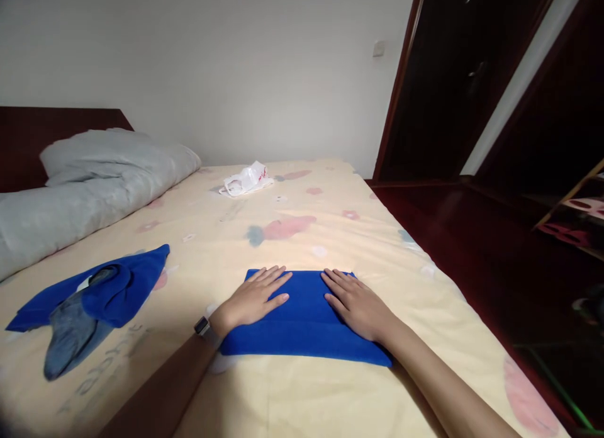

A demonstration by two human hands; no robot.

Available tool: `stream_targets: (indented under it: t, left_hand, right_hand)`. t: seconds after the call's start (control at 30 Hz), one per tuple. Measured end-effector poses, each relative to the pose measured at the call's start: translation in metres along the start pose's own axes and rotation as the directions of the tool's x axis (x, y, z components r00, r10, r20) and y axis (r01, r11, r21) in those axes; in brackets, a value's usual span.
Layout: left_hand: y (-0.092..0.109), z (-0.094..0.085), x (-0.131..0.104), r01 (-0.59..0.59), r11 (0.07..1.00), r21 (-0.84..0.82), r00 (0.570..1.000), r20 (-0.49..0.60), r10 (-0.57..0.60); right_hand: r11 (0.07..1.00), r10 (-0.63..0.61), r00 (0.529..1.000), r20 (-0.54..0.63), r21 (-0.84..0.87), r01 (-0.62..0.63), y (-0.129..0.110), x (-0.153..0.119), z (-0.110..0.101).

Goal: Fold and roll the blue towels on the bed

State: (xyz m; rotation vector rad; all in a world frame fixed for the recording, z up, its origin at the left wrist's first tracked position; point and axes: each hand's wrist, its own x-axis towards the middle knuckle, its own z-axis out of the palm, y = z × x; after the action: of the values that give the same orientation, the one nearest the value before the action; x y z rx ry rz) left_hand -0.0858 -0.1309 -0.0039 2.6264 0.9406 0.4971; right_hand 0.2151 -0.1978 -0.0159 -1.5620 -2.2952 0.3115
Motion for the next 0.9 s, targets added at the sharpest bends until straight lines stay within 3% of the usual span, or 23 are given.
stream_targets:
  t: [0.27,0.37,0.47,0.57,0.67,0.8,0.9]
  left_hand:
    - [-0.019,-0.003,-0.003,0.14,0.989,0.05,0.989,-0.062,-0.136]
    - [-0.014,-0.025,-0.011,0.165,0.985,0.042,0.983,-0.086,-0.161]
    - [0.014,-0.055,-0.025,0.116,0.993,-0.019,0.987,-0.109,-0.118]
    - [0.045,-0.073,-0.036,-0.022,0.993,-0.115,0.996,0.084,0.032]
    - [0.057,-0.068,-0.041,-0.09,0.985,-0.149,0.963,0.239,0.125]
    - [0.05,-0.051,-0.041,-0.085,0.993,-0.08,0.95,0.296,0.105]
    - [0.048,-0.051,-0.042,-0.053,0.995,-0.087,0.951,0.298,0.077]
  right_hand:
    - [0.982,0.18,0.983,-0.039,-0.051,-0.182,0.019,0.002,0.0]
    - [0.976,0.217,0.971,-0.103,0.029,-0.216,0.015,-0.008,-0.019]
    - [0.973,0.18,0.973,-0.146,0.171,-0.154,-0.004,-0.029,-0.047]
    - [0.966,0.032,0.998,0.057,0.253,-0.046,-0.029,-0.05,-0.067]
    - [0.966,-0.061,0.957,0.285,0.259,-0.016,-0.047,-0.057,-0.07]
    - [0.978,-0.055,0.942,0.332,0.207,-0.016,-0.05,-0.054,-0.062]
    - [0.977,-0.061,0.95,0.307,0.213,-0.006,-0.048,-0.053,-0.062]
